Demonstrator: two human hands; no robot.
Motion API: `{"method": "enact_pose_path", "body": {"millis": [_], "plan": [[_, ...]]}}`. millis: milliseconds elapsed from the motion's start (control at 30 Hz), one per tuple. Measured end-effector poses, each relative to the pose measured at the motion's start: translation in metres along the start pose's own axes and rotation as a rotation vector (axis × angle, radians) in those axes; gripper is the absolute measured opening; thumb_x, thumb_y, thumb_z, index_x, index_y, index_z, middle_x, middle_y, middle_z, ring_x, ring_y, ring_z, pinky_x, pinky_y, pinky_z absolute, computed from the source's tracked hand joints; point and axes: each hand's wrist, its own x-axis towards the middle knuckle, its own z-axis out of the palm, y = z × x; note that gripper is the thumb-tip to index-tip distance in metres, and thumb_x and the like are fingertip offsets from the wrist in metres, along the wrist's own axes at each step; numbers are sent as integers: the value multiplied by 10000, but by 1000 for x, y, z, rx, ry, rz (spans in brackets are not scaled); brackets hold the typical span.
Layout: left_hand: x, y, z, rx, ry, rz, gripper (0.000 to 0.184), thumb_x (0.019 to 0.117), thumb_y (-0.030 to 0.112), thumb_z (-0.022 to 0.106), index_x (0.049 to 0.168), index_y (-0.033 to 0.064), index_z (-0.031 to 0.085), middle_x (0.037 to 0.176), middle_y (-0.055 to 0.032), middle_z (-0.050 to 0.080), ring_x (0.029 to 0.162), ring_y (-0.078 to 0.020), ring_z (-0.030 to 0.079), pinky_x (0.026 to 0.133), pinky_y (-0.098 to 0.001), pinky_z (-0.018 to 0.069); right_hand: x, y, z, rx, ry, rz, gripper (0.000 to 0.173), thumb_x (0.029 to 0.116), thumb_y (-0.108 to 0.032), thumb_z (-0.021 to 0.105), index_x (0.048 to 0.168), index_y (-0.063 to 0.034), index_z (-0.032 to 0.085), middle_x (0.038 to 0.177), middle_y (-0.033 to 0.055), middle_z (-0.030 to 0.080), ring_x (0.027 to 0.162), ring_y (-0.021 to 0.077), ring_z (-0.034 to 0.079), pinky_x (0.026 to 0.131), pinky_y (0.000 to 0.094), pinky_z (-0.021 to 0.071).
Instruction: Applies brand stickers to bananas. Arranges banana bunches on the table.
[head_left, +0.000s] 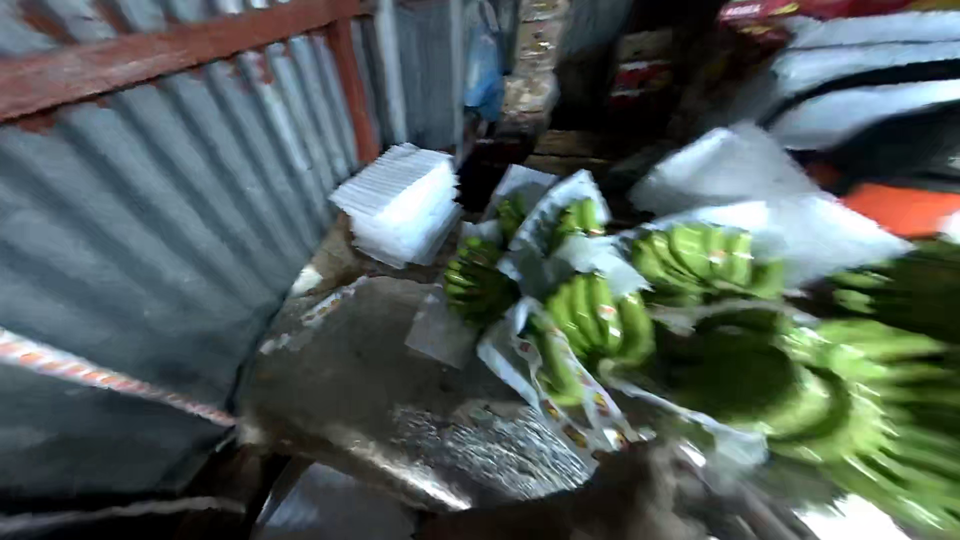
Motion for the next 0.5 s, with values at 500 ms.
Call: {"method": "enact_pose_path", "body": {"millis": [500], "plan": [[124, 17, 270, 228, -226, -279, 275, 931, 47, 674, 1194, -21, 720, 1498, -253, 477, 1384, -319, 485, 1146, -414, 420, -115, -15, -287, 150, 731, -106, 104, 1050, -140, 531, 998, -57, 565, 784, -6, 600, 668, 78, 598, 646, 279, 548]]}}
